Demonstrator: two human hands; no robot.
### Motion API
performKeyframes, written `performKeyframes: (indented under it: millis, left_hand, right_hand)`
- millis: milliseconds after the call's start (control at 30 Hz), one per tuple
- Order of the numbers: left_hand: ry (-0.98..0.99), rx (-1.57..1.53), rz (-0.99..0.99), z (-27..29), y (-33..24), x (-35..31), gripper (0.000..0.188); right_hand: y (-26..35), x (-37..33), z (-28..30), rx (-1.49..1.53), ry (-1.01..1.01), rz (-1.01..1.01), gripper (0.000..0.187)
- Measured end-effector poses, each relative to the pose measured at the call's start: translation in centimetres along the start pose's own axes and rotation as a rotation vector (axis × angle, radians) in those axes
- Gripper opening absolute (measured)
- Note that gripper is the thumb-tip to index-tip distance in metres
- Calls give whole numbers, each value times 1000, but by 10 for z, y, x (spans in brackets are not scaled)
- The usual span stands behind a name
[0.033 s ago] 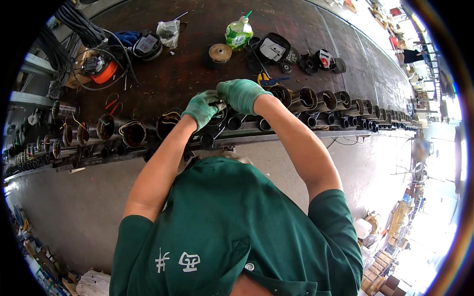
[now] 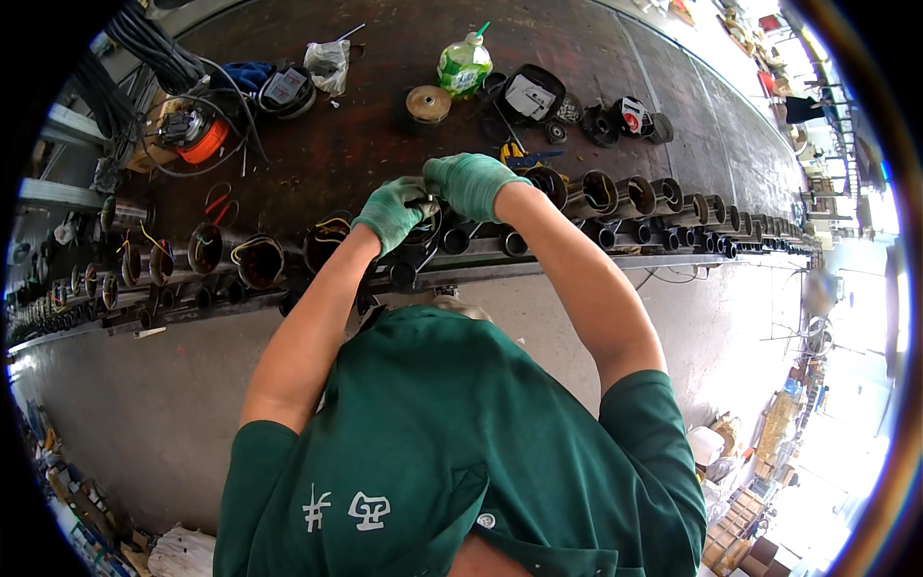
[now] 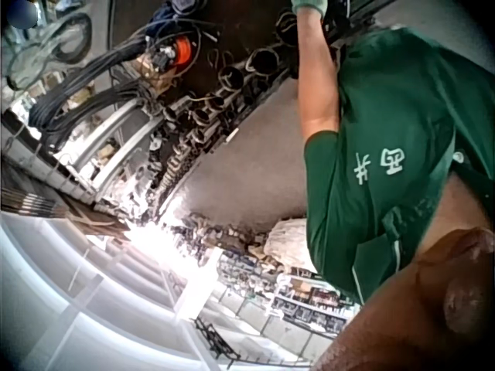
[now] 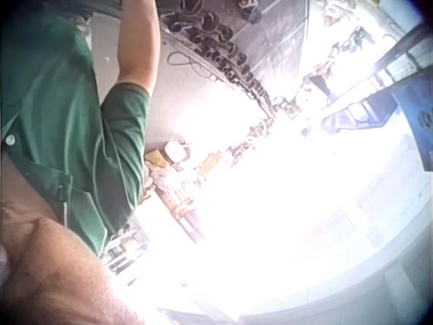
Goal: The person strips the insulation from the ends of wires protruding from metal pipes using a yellow wire stripper. They handle the wires and tools with green gloves, occasionally removing them to use a red marker on a wire before resuming the stripping process.
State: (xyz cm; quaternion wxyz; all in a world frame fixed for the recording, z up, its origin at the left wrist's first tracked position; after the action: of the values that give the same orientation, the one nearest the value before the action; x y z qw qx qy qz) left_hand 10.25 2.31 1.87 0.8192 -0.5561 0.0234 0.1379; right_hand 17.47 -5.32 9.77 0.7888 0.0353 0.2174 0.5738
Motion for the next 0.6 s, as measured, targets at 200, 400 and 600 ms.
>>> performKeyframes:
  millis: [200,400,600]
  left_hand:
    - [10,-119,-28,1,-6,-10,32]
    - [4,-200,-23,-2,5,-7,39]
    - [11,-148,11,-2,5,-4,36]
  right_hand:
    - [-19,-13,1,439,-38,-121,25]
    - [-19,-17,5,483,-165,19,30]
    - [-5,-10,3,188,-48,-23,25]
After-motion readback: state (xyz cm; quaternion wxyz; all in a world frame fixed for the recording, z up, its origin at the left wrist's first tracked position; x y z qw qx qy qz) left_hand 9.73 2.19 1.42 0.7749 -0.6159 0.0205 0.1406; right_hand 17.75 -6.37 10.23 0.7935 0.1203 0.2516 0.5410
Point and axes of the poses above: each hand's wrist, its own x-axis towards the middle knuckle, its own z-axis out of the back of the hand, y = z × x, the point moved 9 cm from there along x, towards the middle knuckle, and after that the axes turned 3 degrees about -x, right-handed, at the moved point
